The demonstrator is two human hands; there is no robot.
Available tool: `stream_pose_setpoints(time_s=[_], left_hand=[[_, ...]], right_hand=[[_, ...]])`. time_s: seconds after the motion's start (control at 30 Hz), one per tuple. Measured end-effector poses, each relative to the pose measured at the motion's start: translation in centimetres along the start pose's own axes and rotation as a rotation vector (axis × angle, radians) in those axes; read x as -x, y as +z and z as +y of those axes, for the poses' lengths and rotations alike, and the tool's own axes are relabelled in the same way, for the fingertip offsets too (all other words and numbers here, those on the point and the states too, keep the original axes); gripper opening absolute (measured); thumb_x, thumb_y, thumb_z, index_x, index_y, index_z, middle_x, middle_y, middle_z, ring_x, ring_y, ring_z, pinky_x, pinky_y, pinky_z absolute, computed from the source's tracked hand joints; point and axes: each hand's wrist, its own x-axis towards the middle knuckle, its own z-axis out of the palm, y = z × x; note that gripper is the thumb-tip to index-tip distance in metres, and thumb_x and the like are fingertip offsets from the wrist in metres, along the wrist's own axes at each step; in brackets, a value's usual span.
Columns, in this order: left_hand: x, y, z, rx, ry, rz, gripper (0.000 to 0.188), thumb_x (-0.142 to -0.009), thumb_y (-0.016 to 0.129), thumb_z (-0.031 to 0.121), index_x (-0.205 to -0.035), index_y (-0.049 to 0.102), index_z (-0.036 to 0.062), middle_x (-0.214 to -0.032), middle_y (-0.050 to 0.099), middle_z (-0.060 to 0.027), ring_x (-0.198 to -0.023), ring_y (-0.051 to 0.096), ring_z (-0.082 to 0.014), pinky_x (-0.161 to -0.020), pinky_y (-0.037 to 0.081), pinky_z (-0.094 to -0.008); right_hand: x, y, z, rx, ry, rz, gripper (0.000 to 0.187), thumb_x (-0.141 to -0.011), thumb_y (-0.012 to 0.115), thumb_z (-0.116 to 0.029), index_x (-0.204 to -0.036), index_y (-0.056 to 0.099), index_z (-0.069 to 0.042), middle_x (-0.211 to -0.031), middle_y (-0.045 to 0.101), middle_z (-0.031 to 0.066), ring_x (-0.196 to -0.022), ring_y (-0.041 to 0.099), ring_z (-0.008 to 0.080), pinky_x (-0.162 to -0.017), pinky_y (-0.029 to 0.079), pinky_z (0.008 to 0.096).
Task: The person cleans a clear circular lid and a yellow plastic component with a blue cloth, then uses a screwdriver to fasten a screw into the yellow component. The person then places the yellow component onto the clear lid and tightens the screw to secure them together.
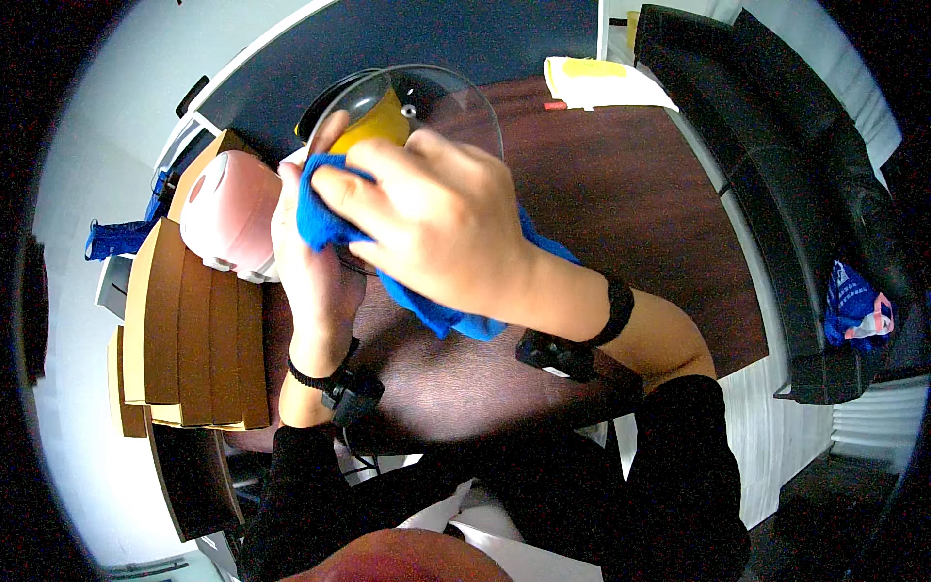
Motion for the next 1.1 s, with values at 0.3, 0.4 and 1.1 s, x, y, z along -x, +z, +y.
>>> stream_pose_setpoints(time_s=[0.3,0.4,1.1], left_hand=[[1.0,0.5,1.5,-0.023,-0.143,-0.102,0.047,-0.098,0.036,0.037,-0.125,0.048,-0.0003,-0.093,0.065,-0.0150,-0.075,0.065,-0.0169,-0.062,0.053,-0.0244],[0.9,0.3,1.8,-0.002,-0.151,-0.111,0.049,-0.098,0.035,0.038,-0.127,0.045,-0.0009,-0.099,0.064,-0.0210,-0.081,0.067,-0.0238,-0.067,0.056,-0.0294],[0.7,-2.4,4.6,0.138,0.124,0.168,0.055,-0.096,0.030,0.046,-0.134,0.038,0.0057,-0.112,0.058,-0.0261,-0.093,0.064,-0.0328,-0.070,0.058,-0.0391]], right_hand=[[-1.4,-1.0,3.8,0.068,0.151,0.174,0.029,-0.069,0.064,-0.016,-0.096,0.065,-0.007,-0.085,0.060,0.0080,-0.070,0.062,0.0278,-0.062,0.051,0.0360],[-1.2,-1.1,4.2,0.051,0.224,0.138,0.025,-0.073,0.060,-0.009,-0.096,0.061,0.000,-0.087,0.062,0.0128,-0.076,0.064,0.0269,-0.068,0.049,0.0314],[0.3,0.8,2.2,-0.067,-0.015,-0.006,0.029,-0.060,0.068,-0.023,-0.082,0.055,-0.010,-0.079,0.055,0.0051,-0.067,0.058,0.0236,-0.058,0.048,0.0354]])
